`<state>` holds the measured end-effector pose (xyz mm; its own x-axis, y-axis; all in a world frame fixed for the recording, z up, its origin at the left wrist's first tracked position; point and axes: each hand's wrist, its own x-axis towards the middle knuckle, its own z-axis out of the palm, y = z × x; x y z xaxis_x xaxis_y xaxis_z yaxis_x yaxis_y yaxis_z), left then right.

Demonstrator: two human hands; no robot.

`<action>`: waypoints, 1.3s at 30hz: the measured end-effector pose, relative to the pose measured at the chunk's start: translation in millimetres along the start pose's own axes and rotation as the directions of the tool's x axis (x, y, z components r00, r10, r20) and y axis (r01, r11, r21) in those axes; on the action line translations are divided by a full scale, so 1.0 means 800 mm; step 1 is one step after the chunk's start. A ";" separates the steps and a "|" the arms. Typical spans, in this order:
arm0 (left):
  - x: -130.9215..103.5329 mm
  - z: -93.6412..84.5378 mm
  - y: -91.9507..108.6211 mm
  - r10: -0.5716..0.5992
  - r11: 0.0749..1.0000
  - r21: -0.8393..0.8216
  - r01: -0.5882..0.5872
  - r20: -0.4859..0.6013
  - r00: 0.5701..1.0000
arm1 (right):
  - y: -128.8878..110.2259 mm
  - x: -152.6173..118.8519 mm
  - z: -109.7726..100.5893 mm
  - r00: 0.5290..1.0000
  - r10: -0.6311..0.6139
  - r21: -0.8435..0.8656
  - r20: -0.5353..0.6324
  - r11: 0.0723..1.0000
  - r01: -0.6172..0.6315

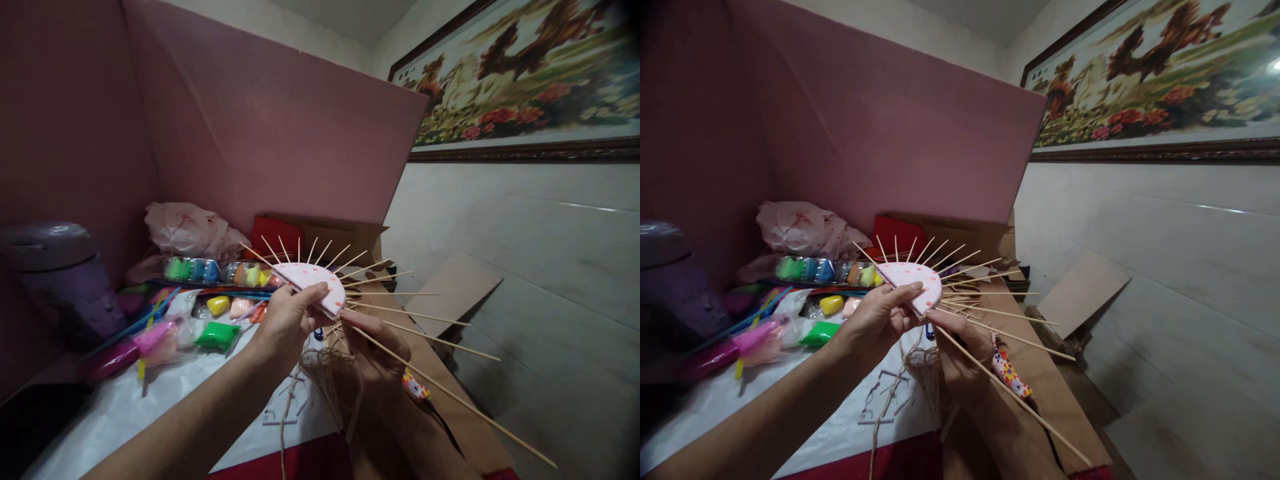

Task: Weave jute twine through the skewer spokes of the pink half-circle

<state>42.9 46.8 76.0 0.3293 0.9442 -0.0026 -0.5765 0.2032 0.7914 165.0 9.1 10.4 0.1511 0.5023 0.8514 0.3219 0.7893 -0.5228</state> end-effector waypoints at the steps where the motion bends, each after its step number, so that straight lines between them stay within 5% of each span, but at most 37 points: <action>1: 0.000 0.000 0.000 -0.011 1.000 0.000 0.011 -0.001 1.000 | 0.000 -0.001 0.000 1.000 -0.013 -0.024 -0.012 1.000 0.012; 14: -0.002 -0.001 -0.002 -0.016 1.000 0.009 0.016 0.022 1.000 | -0.002 -0.001 -0.001 0.999 0.048 0.034 0.013 0.998 -0.048; 24: -0.001 -0.001 0.001 0.051 0.996 -0.067 -0.051 -0.012 0.999 | 0.002 -0.022 0.018 0.976 0.161 0.006 -0.149 0.987 -0.162; 30: 0.000 -0.002 -0.001 0.084 0.988 -0.122 -0.089 -0.049 0.995 | -0.005 -0.017 0.029 0.910 0.382 0.177 -0.163 0.918 -0.354; 39: 0.013 -0.012 -0.008 0.138 0.973 -0.181 -0.142 -0.035 0.990 | -0.005 -0.009 0.032 0.811 0.582 0.369 0.054 0.743 -0.558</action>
<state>42.7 57.6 64.7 0.2205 0.9716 0.0857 -0.7432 0.1105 0.6599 138.6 11.7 5.5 0.2596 0.8860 0.3843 -0.1901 0.4370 -0.8791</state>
